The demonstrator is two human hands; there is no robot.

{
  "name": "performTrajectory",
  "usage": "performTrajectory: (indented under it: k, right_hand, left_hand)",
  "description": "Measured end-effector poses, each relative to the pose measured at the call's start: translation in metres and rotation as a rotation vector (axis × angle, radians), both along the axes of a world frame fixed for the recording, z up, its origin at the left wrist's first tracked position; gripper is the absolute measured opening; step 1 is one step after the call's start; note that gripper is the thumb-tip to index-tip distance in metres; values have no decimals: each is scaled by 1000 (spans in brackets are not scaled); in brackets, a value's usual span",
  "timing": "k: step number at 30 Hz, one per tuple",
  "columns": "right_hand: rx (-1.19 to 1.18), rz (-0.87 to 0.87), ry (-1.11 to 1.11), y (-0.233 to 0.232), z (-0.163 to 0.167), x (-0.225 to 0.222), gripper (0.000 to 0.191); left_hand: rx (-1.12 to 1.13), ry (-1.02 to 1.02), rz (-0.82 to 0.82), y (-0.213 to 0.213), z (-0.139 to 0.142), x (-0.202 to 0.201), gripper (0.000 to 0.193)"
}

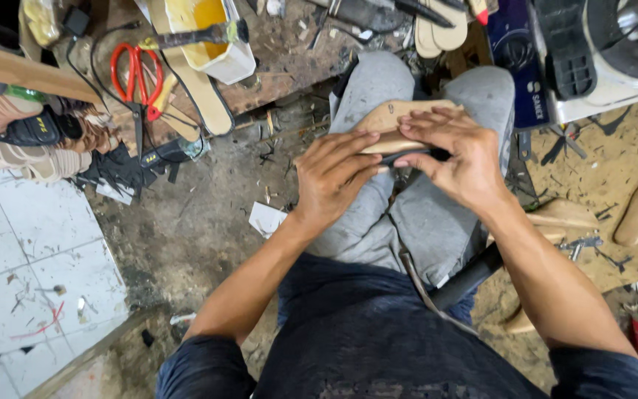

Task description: The person uses a curved metal tool to press and smooth the sole edge of a high-heeled shoe, then flips it to rub the sole surface. They place the shoe on a shelf, pick up another shoe, and repeat the pressing and rubbing actions on its sole and edge.

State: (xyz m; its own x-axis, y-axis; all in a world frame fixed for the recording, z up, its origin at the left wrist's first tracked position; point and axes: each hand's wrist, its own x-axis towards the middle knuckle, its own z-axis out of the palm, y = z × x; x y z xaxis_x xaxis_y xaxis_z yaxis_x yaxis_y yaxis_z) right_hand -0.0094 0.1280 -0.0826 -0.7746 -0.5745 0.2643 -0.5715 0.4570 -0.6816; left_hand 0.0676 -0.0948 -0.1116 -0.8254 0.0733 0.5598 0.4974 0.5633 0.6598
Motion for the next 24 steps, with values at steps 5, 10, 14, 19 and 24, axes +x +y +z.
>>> performTrajectory:
  k: [5, 10, 14, 19, 24]
  right_hand:
    - [93, -23, -9, -4, 12, 1, 49]
    - [126, 101, 62, -11, 19, 1, 53]
    - [74, 137, 45, -19, 15, 3, 58]
    - [51, 98, 15, -23, 11, 1, 47]
    - [55, 62, -9, -23, 12, -1, 45]
  left_hand:
    - [-16, -53, -50, -6, 6, -7, 26]
    - [-69, 11, -34, -21, 9, 2, 34]
    - [-48, 116, -43, -22, 1, 6, 27]
    - [87, 41, -34, -19, -5, 6, 22]
    - [156, -182, 4, -18, 5, -1, 42]
